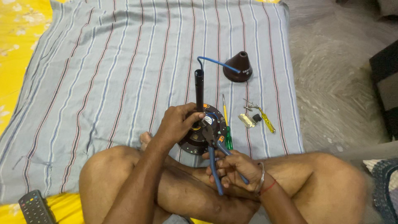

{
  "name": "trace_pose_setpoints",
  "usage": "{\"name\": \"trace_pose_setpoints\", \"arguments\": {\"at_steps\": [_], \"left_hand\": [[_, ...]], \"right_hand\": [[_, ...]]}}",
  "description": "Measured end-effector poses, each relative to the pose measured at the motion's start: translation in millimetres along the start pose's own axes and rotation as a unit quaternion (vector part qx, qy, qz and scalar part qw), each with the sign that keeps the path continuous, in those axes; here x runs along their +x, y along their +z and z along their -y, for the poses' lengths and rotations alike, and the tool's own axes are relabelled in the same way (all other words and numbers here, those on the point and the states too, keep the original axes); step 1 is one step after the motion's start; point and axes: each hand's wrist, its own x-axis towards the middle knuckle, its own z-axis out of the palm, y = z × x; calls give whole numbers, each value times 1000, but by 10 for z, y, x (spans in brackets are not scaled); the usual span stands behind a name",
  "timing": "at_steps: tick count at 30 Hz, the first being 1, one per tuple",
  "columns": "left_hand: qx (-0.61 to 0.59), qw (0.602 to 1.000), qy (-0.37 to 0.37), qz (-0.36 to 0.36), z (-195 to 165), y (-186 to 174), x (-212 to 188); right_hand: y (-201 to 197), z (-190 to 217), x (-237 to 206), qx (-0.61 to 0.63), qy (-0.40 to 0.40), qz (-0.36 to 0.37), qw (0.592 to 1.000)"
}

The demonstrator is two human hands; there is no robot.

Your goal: The person sits on a bed servicing a ceiling fan motor assembly. They use pliers and a screwdriver to loosen parts, remove the conical cover, thread the blue wire through the downrod, and work on the wiring and mounting hardware at the fan base.

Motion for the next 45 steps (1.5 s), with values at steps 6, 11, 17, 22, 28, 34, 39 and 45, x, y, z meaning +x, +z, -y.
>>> {"name": "trace_pose_setpoints", "arguments": {"at_steps": [6, 11, 17, 22, 28, 34, 39, 45], "left_hand": [[22, 1000, 12, -14, 41, 30, 33], [10, 999, 25, -22, 55, 61, 41], [35, 999, 15, -26, 41, 59, 18], [5, 999, -52, -4, 9, 68, 18], [1, 1000, -18, -12, 19, 49, 33], [-24, 999, -8, -20, 7, 36, 14], [-11, 1000, -20, -12, -7, 17, 21], [-14, 1000, 13, -21, 49, 9, 25]], "right_hand": [[77, -62, 103, -252, -30, -170, 952], [65, -34, 96, -209, -6, -174, 962], [101, 52, -49, -63, 19, -88, 994], [122, 81, -61, -57, -4, -57, 997], [205, 92, -72, -103, -27, -70, 992], [346, 31, 13, -514, 5, -306, 801], [56, 59, -108, -180, 16, -161, 970], [-341, 425, -489, -478, 7, -231, 847]]}}
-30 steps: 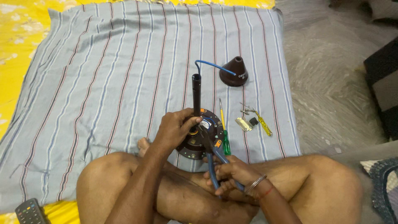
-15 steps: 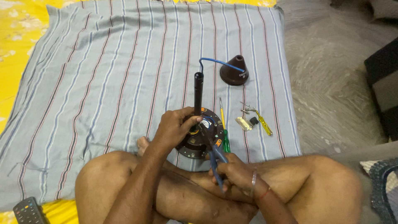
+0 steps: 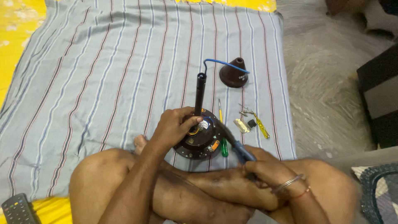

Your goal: The person sits on a bed servicing a ceiling fan motor assembly. They use pliers and a screwdriver to loosen parts, remove the conical cover, thread the blue wire through the downrod, and work on the wiring and mounting hardware at the fan base.

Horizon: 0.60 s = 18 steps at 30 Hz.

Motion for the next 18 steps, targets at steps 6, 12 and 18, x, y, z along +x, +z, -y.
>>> {"name": "trace_pose_setpoints", "arguments": {"at_steps": [6, 12, 18], "left_hand": [[2, 1000, -17, 14, -47, -17, 2], [-37, 999, -12, 16, 10, -72, -88], [-2, 1000, 12, 26, 98, -3, -31]], "right_hand": [[-249, 195, 421, -361, 62, -153, 918], [73, 329, 471, -412, 84, -219, 881], [393, 486, 443, -132, -176, -295, 930]]}}
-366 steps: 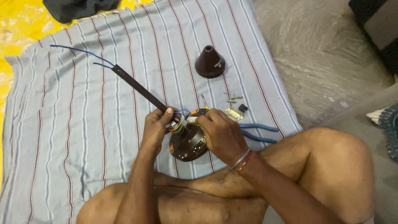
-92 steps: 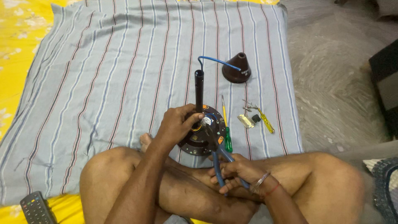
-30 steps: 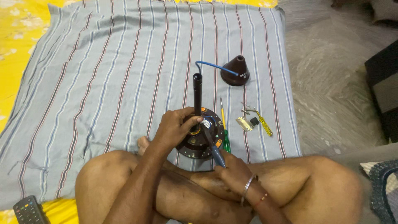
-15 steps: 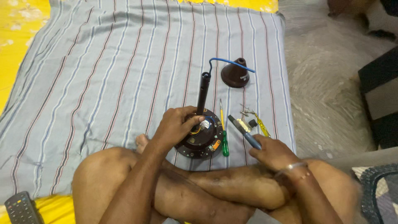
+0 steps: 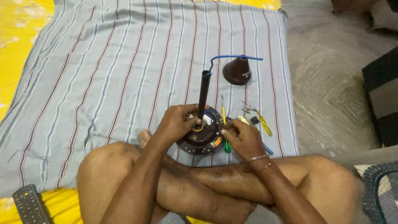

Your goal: The person sits on a bed servicing a ceiling fan motor assembly. They use pliers and a screwdriver to loosen parts, remove the conical cover, thread the blue wire through the downrod, and work on the wiring and mounting hardware at the fan base.

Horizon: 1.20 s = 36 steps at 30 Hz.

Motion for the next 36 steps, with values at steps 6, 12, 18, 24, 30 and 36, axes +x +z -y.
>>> {"name": "trace_pose_setpoints", "arguments": {"at_steps": [6, 12, 18, 24, 30, 36], "left_hand": [[74, 993, 41, -85, 15, 97, -79], [95, 992, 33, -81, 105, 149, -16], [33, 999, -34, -25, 135, 145, 91], [3, 993, -121, 12, 55, 110, 117], [3, 997, -77, 1, 97, 120, 133], [17, 998, -57, -14, 134, 142, 96]], "right_hand": [[541, 121, 189, 156, -116, -62, 979], [645, -26, 318, 224, -96, -82, 966], [651, -22, 365, 290, -52, -57, 954], [574, 39, 390, 199, -142, -88, 966], [597, 75, 398, 174, -176, -101, 964], [594, 92, 372, 191, -148, -85, 967]]}}
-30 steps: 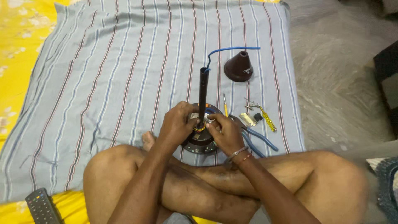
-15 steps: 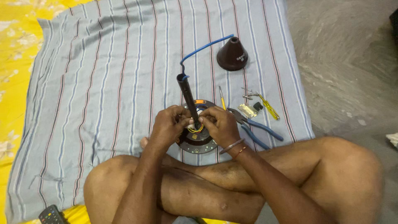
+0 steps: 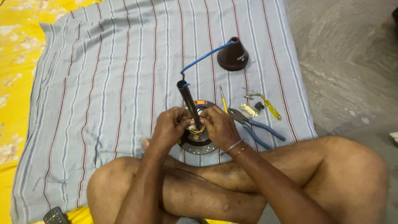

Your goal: The person sits on a bed servicing a ceiling fan motor assembly. They use pliers and a screwdriver to loosen parts, remove the conical cover, thread the blue wire through the downrod, and work on the wiring and mounting hardware at the fan base.

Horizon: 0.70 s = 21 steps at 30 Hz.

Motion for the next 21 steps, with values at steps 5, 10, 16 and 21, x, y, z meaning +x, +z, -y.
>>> {"name": "trace_pose_setpoints", "arguments": {"at_steps": [5, 10, 16, 21], "left_hand": [[63, 997, 44, -30, -14, -12, 5], [68, 997, 34, 8, -36, -71, 58], [86, 995, 59, 6, -120, -146, 106], [137, 989, 58, 21, -159, -149, 83]], "right_hand": [[-54, 78, 32, -13, 4, 2, 1000], [-64, 172, 68, -55, 3, -10, 998], [-37, 169, 164, -73, 10, 6, 997], [-19, 120, 179, -56, -13, 11, 998]]}}
